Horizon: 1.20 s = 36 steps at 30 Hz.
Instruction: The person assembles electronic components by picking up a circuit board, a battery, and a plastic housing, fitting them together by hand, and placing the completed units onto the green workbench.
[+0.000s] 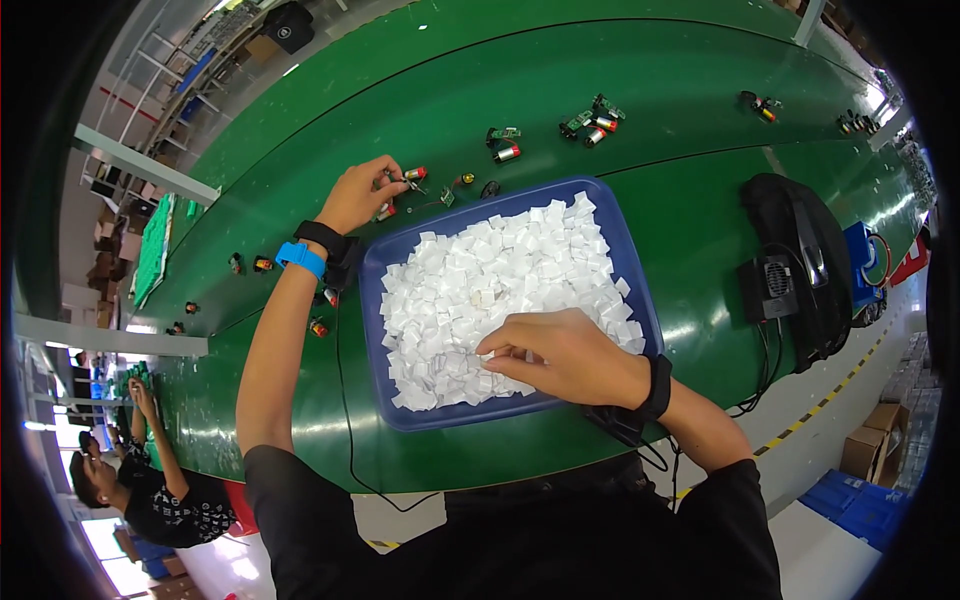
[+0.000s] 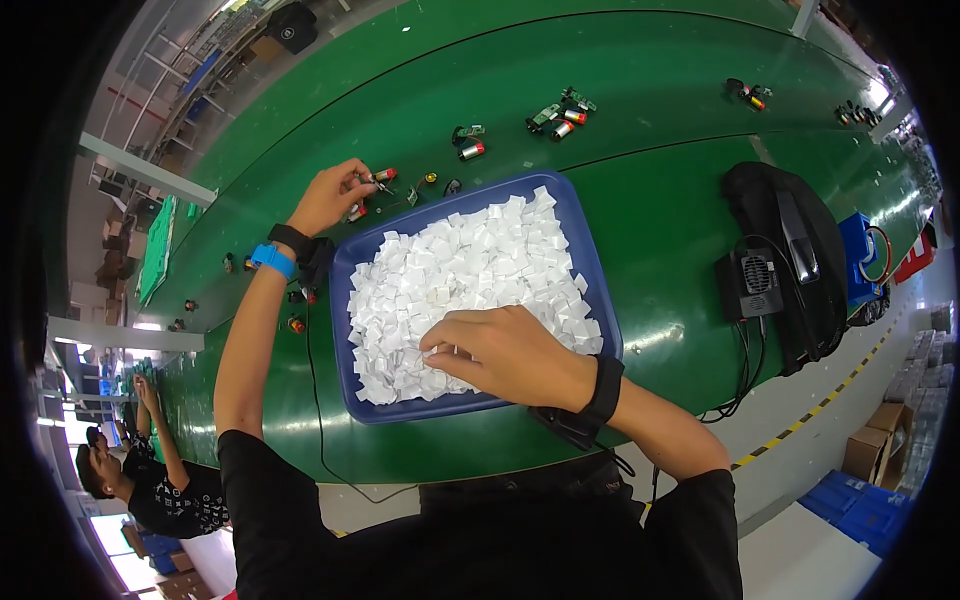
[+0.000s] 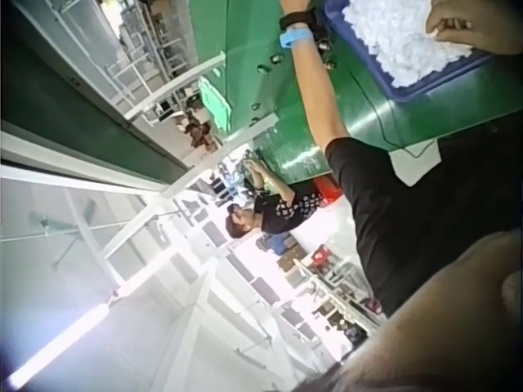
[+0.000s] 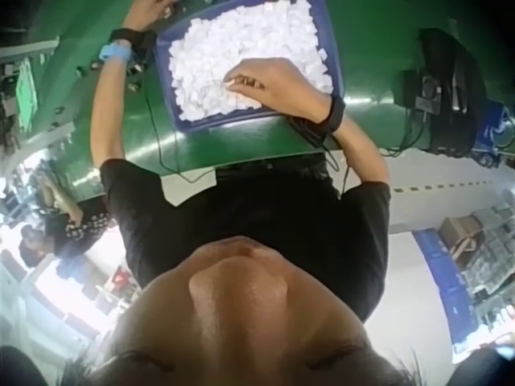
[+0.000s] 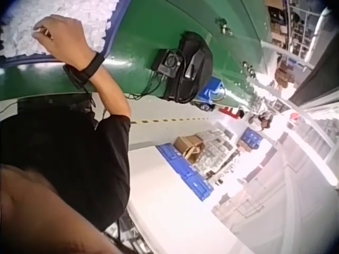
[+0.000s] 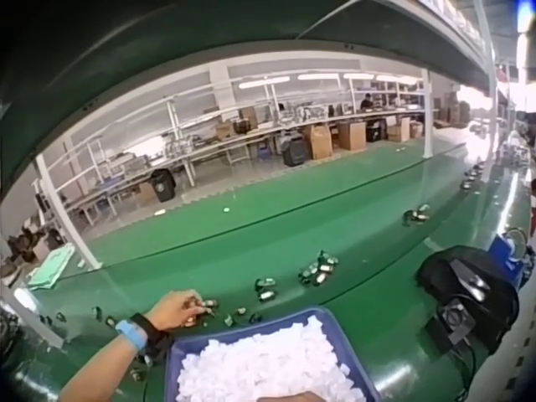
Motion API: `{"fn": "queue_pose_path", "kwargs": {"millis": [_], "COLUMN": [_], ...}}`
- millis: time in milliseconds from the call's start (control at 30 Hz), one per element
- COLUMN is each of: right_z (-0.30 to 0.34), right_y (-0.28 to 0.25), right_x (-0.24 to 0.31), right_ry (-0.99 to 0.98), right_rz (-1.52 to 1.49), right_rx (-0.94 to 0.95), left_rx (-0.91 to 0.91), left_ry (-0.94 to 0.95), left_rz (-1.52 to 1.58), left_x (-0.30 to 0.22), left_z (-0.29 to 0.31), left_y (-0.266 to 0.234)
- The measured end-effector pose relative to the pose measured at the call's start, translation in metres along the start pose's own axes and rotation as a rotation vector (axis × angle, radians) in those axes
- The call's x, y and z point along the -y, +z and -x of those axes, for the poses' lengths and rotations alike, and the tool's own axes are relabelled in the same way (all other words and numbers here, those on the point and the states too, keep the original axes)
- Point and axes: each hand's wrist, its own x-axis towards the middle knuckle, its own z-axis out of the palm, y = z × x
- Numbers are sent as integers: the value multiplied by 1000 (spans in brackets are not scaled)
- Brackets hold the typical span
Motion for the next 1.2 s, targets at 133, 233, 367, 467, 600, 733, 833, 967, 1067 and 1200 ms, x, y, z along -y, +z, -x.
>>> {"fn": "queue_pose_path", "kwargs": {"millis": [133, 233, 367, 467, 600, 733, 833, 967, 1067, 1200], "right_z": [-3, 1, 1, 2, -3, 4, 4, 4, 6, 10], "right_y": [0, -1, 2, 2, 9, 1, 2, 2, -3, -1], "right_x": [0, -3, 1, 0, -9, -7, -13, -11, -6, -4], "right_ry": [-40, -30, -17, -17, -88, -86, -131, -92, -90, -35], "right_rz": [10, 24, 19, 34, 48, 43, 23, -12, -8, -32], "right_rx": [8, -1, 16, 12, -20, -11, -35, -52, -29, -21], "left_rx": [0, 77, 105, 136, 134, 141, 167, 128, -4, 66], "left_ry": [23, 0, -19, 45, 300, 259, 187, 200, 267, 103], "left_rz": [21, 208, 45, -39, -262, -463, -524, -503, -418, -325], "left_x": [4, -20, -27, -38, -21, -41, -41, -35, -29, -50], "left_z": [6, 9, 9, 4, -1, -3, -6, -5, 2, 15], "left_y": [-3, -2, -7, -5, 1, 4, 8, 3, -14, -40]}}
